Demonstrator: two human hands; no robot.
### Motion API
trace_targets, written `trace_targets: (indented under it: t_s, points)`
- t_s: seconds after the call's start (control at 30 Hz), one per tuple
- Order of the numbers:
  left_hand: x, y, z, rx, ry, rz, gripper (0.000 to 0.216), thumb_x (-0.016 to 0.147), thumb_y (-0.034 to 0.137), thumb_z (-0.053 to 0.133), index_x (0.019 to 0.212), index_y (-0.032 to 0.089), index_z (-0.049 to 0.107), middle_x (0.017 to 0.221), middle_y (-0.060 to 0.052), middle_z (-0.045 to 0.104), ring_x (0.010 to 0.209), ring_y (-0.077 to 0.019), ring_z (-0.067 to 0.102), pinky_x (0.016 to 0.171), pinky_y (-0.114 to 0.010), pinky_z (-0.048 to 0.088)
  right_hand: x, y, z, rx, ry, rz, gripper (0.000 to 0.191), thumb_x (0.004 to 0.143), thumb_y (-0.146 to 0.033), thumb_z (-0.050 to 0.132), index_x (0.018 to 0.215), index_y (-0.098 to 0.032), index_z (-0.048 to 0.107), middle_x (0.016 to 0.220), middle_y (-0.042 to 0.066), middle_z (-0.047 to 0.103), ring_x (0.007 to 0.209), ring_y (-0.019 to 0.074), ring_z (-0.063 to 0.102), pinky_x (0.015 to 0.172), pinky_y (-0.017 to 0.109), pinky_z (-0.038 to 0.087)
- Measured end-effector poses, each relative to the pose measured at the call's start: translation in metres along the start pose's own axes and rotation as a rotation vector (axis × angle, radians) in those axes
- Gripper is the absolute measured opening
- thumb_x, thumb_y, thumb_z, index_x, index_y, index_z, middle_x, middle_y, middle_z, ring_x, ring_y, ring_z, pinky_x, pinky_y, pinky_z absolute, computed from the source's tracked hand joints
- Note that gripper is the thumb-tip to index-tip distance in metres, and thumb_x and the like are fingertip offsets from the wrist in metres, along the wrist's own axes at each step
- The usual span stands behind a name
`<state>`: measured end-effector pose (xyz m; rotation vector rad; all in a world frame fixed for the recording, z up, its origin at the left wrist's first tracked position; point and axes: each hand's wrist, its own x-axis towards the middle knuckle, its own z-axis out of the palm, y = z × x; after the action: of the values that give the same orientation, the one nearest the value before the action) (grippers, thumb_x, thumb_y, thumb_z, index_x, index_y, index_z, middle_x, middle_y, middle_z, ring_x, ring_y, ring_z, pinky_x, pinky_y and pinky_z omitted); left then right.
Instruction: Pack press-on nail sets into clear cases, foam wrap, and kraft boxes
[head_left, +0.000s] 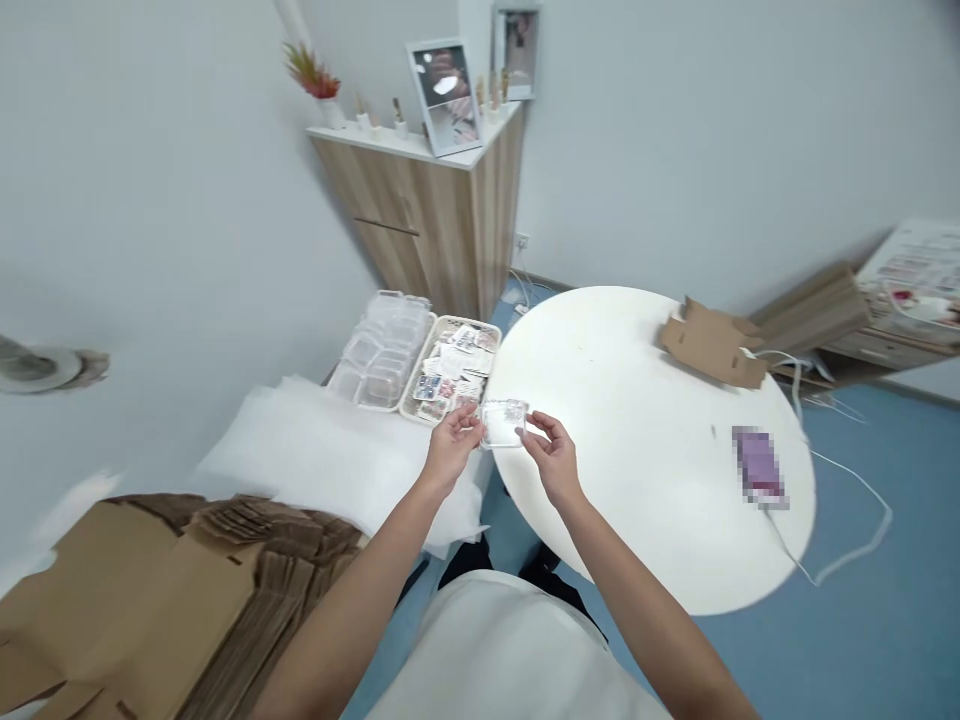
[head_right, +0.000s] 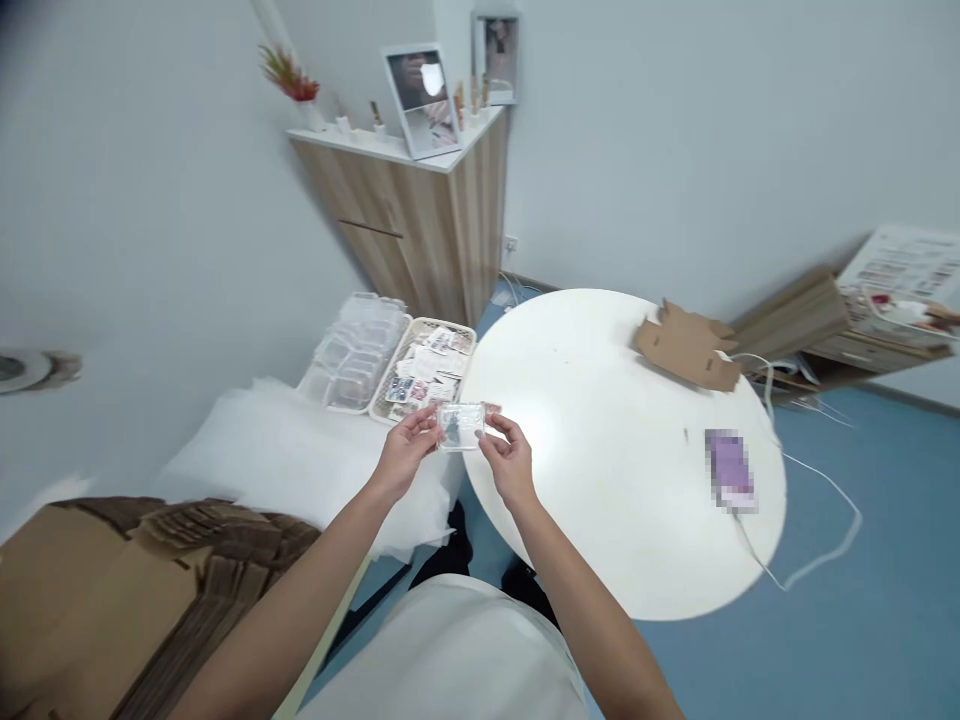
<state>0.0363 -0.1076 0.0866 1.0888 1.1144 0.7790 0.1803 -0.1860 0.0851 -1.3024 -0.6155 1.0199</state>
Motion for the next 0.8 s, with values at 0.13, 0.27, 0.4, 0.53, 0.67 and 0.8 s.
trace_targets:
  t_s: [0.13, 0.27, 0.4, 0.53, 0.67, 0.8]
  points:
    - [-0.043, -0.029, 0.067, -0.058, -0.137, -0.088, 0.045, 0.065, 0.036, 0.063, 0.105, 0.019, 0.053, 0.082, -0.002, 0.059, 0.067, -0.0105, 0.059, 0.065, -0.027, 0.047, -0.042, -0.008, -0.083, -0.008, 0.099, 0.142, 0.051, 0.061, -0.033, 0.067, 0.107, -0.025, 0.048, 0.115, 0.008, 0.050, 0.081, 0.0176, 0.061, 0.079, 0.039, 0.048]
    - [-0.075, -0.065, 0.128, -0.008, -0.207, -0.145, 0.039, 0.067, 0.034, 0.061, 0.102, 0.018, 0.052, 0.082, -0.003, 0.059, 0.067, -0.0108, 0.059, 0.064, -0.027, 0.047, -0.077, -0.005, -0.156, 0.025, 0.111, 0.282, 0.037, 0.063, -0.034, 0.064, 0.096, -0.022, 0.053, 0.093, 0.005, 0.057, 0.072, 0.0154, 0.060, 0.073, 0.037, 0.049]
    - [-0.098, -0.090, 0.175, 0.220, -0.187, -0.092, 0.035, 0.069, 0.033, 0.059, 0.100, 0.018, 0.054, 0.095, -0.008, 0.057, 0.080, -0.0148, 0.058, 0.071, -0.030, 0.047, -0.099, -0.003, -0.209, -0.028, 0.262, 0.288, 0.034, 0.061, -0.033, 0.065, 0.091, -0.020, 0.055, 0.084, 0.002, 0.056, 0.064, 0.0129, 0.058, 0.066, 0.032, 0.049]
    - [-0.116, -0.095, 0.210, 0.330, -0.367, 0.033, 0.033, 0.071, 0.035, 0.057, 0.101, 0.021, 0.057, 0.108, -0.008, 0.053, 0.093, -0.0169, 0.053, 0.076, -0.032, 0.046, -0.111, -0.005, -0.235, -0.127, 0.415, 0.233, 0.035, 0.059, -0.033, 0.066, 0.090, -0.020, 0.055, 0.083, 0.002, 0.055, 0.061, 0.0114, 0.055, 0.062, 0.029, 0.047]
    - [-0.122, -0.090, 0.232, 0.180, -0.575, -0.095, 0.038, 0.074, 0.038, 0.055, 0.107, 0.021, 0.055, 0.113, -0.009, 0.054, 0.100, -0.0184, 0.051, 0.083, -0.034, 0.044, -0.116, -0.008, -0.232, -0.221, 0.443, 0.156, 0.033, 0.062, -0.034, 0.063, 0.091, -0.020, 0.054, 0.084, 0.002, 0.056, 0.062, 0.0105, 0.053, 0.061, 0.027, 0.046]
    - [-0.114, -0.089, 0.238, 0.008, -0.623, -0.282, 0.039, 0.074, 0.041, 0.054, 0.106, 0.018, 0.056, 0.103, -0.009, 0.060, 0.097, -0.0195, 0.054, 0.085, -0.038, 0.042, -0.117, -0.007, -0.219, -0.289, 0.409, 0.128, 0.030, 0.067, -0.033, 0.058, 0.094, -0.021, 0.054, 0.081, 0.002, 0.057, 0.066, 0.0118, 0.052, 0.066, 0.029, 0.046]
